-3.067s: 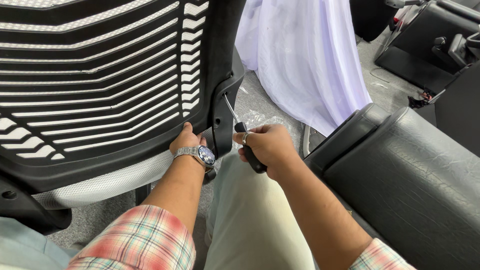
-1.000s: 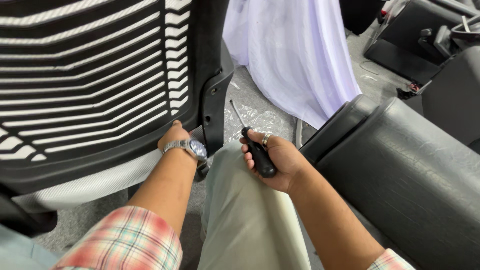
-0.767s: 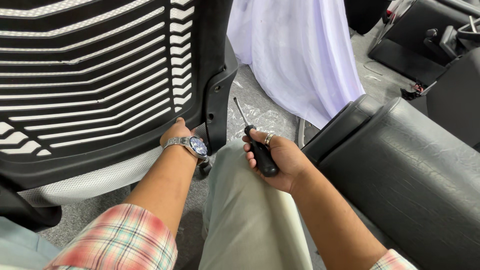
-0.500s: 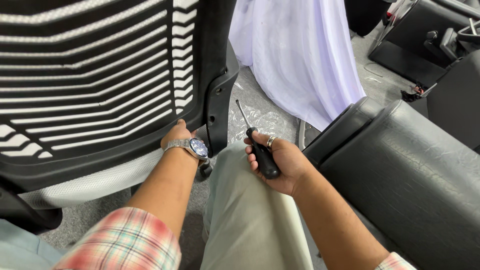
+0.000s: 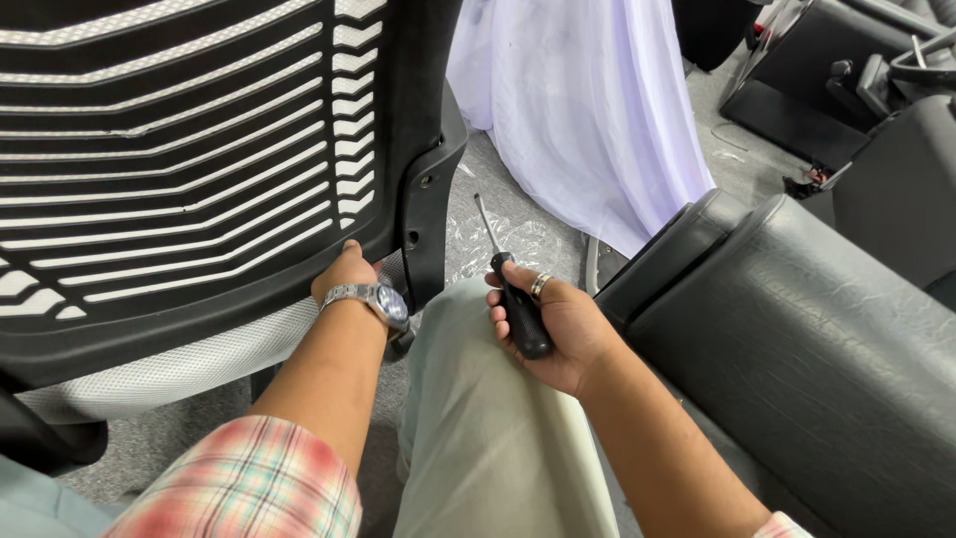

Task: The person assembles an office chair by inserting screws and washers into the backrest frame and tightening them with a screwdriver. The person handles screws, washers, and a screwdriver while working on the chair frame.

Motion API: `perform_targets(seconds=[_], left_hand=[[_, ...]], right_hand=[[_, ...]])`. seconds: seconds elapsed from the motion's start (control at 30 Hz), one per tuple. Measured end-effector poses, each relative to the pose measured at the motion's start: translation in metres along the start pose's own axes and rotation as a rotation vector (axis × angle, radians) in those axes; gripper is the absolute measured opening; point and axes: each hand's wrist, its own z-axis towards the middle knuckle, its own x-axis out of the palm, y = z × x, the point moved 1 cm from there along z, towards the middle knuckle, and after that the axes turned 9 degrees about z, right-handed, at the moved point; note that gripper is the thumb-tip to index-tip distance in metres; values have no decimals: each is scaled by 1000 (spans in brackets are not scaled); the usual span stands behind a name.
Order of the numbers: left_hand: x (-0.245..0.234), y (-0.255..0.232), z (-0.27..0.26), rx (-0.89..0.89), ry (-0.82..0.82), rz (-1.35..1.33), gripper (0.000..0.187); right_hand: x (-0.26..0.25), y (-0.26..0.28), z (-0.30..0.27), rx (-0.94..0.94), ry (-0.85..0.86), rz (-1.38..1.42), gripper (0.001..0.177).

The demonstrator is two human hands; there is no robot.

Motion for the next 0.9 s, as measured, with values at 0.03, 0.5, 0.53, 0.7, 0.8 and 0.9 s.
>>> perform_targets(seconds=[0.03, 0.5, 0.53, 0.7, 0.8, 0.9], left_hand=[[1, 2, -1, 15, 32, -50, 52], [49, 64, -144, 571, 683, 102, 40], [57, 77, -159, 512, 803, 144, 36], [66, 129, -206, 289, 891, 553, 28], [69, 151, -213, 259, 889, 780, 26], [80, 170, -214, 261, 942, 901, 29]], right_hand=[[-2, 0, -2, -13, -12, 4, 26], [-48, -27, -85, -211, -171, -255, 16], [-57, -29, -92, -197, -236, -280, 19], [-110, -33, -122, -132, -491, -278, 28], [-148, -27, -136, -90, -684, -402, 35], [-183, -23, -150, -106, -751, -419, 27]])
